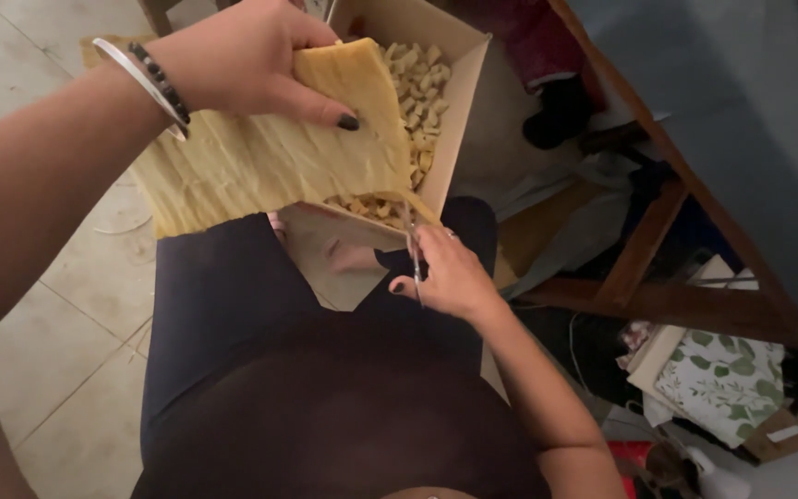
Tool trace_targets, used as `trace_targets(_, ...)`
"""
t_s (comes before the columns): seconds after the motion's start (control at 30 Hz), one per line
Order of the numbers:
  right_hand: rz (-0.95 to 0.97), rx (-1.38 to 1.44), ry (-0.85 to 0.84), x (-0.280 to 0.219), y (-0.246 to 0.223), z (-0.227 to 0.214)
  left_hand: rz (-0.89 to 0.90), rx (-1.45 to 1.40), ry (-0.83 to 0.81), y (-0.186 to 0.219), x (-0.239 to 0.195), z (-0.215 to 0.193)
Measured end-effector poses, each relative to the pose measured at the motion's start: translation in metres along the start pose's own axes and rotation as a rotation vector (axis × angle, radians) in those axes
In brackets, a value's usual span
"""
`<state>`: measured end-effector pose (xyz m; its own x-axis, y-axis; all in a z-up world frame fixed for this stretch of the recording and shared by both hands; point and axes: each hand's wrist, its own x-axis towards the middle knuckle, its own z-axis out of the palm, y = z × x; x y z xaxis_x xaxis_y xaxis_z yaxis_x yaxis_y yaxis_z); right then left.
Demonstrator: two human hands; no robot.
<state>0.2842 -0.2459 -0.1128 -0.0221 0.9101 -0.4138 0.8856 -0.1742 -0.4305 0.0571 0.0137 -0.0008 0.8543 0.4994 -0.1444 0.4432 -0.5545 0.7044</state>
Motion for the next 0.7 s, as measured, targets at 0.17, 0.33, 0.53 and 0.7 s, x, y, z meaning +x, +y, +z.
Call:
trace_targets(0.17,-0.014,-0.015,0.108,0.0,-0.013,-0.003,0.023,0.01,-0.044,0.004,0.006,0.013)
trace_targets(0.33,-0.235,0.015,0.341,0.004,0.003,0.011,0.05,0.0,-0.032,0.013,0.0,0.006)
trace_targets(0.53,-0.38,0.029,0.495,0.002,0.011,0.023,-0.048,-0.063,-0.059,0.017,-0.009,-0.003)
trace_targets(0.7,-0.431,-0.039,0.57,0.0,0.011,0.024,-0.084,-0.124,-0.115,0.02,-0.008,-0.004)
